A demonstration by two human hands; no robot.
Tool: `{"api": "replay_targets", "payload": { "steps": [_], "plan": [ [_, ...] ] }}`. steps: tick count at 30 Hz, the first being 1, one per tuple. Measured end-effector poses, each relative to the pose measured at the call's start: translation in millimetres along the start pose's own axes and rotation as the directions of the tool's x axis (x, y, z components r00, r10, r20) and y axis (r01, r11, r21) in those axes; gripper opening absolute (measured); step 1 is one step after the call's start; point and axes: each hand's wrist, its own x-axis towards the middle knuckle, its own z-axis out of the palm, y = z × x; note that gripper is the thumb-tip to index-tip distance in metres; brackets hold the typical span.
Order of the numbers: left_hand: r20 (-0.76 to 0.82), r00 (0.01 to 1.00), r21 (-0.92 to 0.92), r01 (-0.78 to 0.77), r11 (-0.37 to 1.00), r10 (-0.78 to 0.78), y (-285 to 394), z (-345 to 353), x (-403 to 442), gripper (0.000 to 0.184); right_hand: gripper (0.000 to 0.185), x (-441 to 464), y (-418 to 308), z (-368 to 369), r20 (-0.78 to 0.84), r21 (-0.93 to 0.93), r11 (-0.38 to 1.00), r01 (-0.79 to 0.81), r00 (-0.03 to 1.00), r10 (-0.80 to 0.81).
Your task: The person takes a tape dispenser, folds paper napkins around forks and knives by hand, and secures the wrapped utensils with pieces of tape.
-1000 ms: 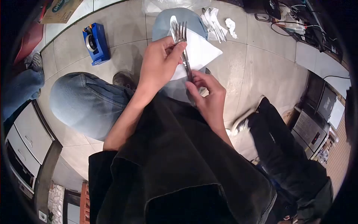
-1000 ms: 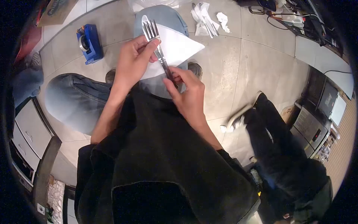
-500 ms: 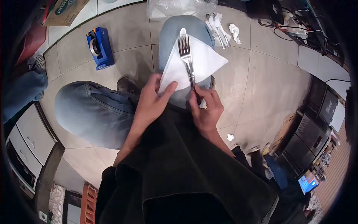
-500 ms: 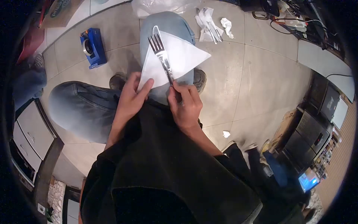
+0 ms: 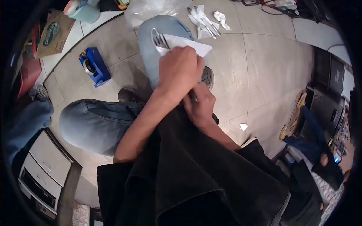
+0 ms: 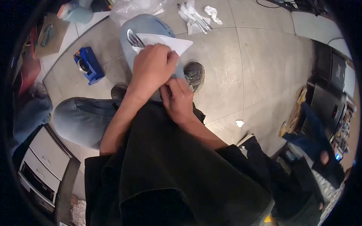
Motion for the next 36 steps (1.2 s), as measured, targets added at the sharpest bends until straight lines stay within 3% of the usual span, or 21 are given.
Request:
{"api": "replay_targets", "payload": {
  "steps": [2,7,9,10,11,12,13,14,15,17,18,19,21,22,24,25,27,31,34,36],
  "plan": [
    [-0.013,0.997,0.124,0.080,0.989,-0.079,2,5,18,0.025,0.025,2,1,2,-0.025,0.032,0.999,0.010,1.000,-0.010],
    [0.151,0.988,0.199,-0.069,0.978,0.039,6,-6,56,0.028,0.030,-3,6,-1,-0.042,0.014,0.998,0.065,0.997,-0.064],
    [0.217,0.901,0.344,-0.431,0.834,0.376,7,-13,71,0.033,0.032,-3,7,-2,-0.041,0.022,0.998,0.058,0.998,-0.057],
    [0.403,0.859,0.439,-0.485,0.756,0.316,13,-19,83,0.051,0.033,-4,6,-4,-0.024,0.029,0.998,0.054,0.998,-0.053],
    [0.411,0.853,0.440,-0.494,0.750,0.321,14,-17,94,0.051,0.035,-6,5,-5,-0.008,0.035,0.998,0.049,0.999,-0.049],
    [0.665,0.738,0.438,-0.507,0.742,0.112,16,-15,105,0.062,0.035,-8,4,-6,-0.020,0.035,0.998,0.044,0.999,-0.043],
    [0.834,0.540,0.436,-0.519,0.735,-0.114,19,-14,115,0.073,0.033,-8,3,-7,-0.012,0.046,0.999,0.024,1.000,-0.024],
    [0.856,0.497,0.418,-0.498,0.760,-0.145,20,-12,120,0.083,0.032,-6,3,-8,-0.005,0.056,0.998,0.007,1.000,-0.007],
    [0.856,0.497,0.419,-0.509,0.752,-0.142,21,-10,125,0.083,0.032,-6,3,-9,-0.018,0.055,0.998,0.007,1.000,-0.006],
    [0.929,0.352,0.303,-0.550,0.778,-0.114,31,-13,126,0.082,0.032,-9,5,-9,-0.011,0.052,0.998,0.022,1.000,-0.021],
    [0.941,0.334,0.243,-0.578,0.779,-0.046,32,-16,122,0.077,0.032,-10,5,-10,-0.017,0.051,0.999,0.016,1.000,-0.015],
    [0.943,0.330,0.241,-0.581,0.777,-0.046,36,-20,117,0.077,0.032,-10,5,-10,-0.022,0.057,0.998,0.023,1.000,-0.022],
    [0.913,0.377,0.063,-0.511,0.858,0.157,43,-32,105,0.067,0.032,-9,5,-11,-0.028,0.065,0.997,0.029,0.999,-0.027],
    [0.914,0.374,0.063,-0.511,0.857,0.155,44,-36,97,0.067,0.031,-9,4,-12,-0.020,0.068,0.998,0.018,1.000,-0.017],
    [0.812,0.495,-0.034,-0.489,0.872,0.309,42,-45,82,0.057,0.031,-7,3,-13,-0.017,0.072,0.997,0.003,1.000,-0.002],
    [0.816,0.490,-0.034,-0.489,0.872,0.307,32,-46,76,0.057,0.029,-6,3,-14,-0.015,0.081,0.997,-0.002,1.000,0.004],
    [0.610,0.561,-0.112,-0.638,0.762,0.560,4,-45,61,0.044,0.028,-7,3,-14,-0.013,0.091,0.996,-0.012,1.000,0.014],
    [0.707,0.549,0.037,-0.659,0.751,0.446,11,-84,20,0.027,0.028,-10,8,-11,-0.005,0.122,0.992,-0.013,1.000,0.014],
    [0.679,0.478,-0.071,-0.713,0.698,0.557,0,-99,-3,0.015,0.027,-13,11,-6,-0.061,0.126,0.992,-0.002,0.998,0.010],
    [0.680,0.516,0.098,-0.768,0.633,0.521,-12,-98,-15,0.012,0.026,-13,10,-5,-0.094,0.123,0.992,0.006,0.996,0.006]
  ]
}}
